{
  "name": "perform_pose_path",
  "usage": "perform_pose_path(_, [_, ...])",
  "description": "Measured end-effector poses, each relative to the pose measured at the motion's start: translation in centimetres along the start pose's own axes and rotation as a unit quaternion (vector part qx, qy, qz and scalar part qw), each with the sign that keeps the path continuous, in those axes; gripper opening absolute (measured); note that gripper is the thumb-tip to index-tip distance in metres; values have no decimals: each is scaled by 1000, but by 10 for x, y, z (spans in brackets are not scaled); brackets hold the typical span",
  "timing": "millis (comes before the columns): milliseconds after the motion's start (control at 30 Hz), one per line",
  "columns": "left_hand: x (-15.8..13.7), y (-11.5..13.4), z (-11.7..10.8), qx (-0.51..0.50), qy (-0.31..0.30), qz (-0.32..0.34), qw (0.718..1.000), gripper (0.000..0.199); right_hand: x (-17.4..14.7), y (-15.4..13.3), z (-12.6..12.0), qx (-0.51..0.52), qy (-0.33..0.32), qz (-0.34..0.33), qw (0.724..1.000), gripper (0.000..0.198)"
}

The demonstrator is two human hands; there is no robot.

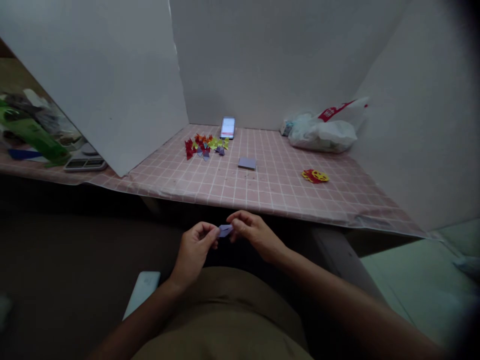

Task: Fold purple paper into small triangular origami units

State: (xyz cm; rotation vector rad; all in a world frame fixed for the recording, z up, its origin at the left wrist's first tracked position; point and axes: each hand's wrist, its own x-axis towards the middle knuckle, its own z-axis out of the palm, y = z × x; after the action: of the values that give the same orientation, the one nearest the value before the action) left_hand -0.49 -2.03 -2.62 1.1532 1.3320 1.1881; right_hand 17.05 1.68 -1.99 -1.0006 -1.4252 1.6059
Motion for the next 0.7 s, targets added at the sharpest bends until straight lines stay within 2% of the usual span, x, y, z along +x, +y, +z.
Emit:
perform_pose_path(67, [-2, -3, 4, -19, 15, 6, 1000, 22, -2, 3, 7, 36, 1, 25, 999, 29])
perform_pose_path(167, [-3, -8, 9, -55, 8, 3, 998, 21, -5, 7, 15, 60, 30, 20, 998, 23])
perform_pose_path(300, [-2, -11, 10, -86, -25, -19, 996, 21, -5, 11, 15, 35, 48, 4, 998, 21])
perform_pose_path(467, [0, -12, 7, -58, -65, -22, 996, 21, -3, 10, 9, -12, 22, -4, 1000, 17])
perform_pose_path(700, [0, -11, 7, -47, -21, 15, 999, 21, -3, 12, 13, 41, 15, -1, 999, 19])
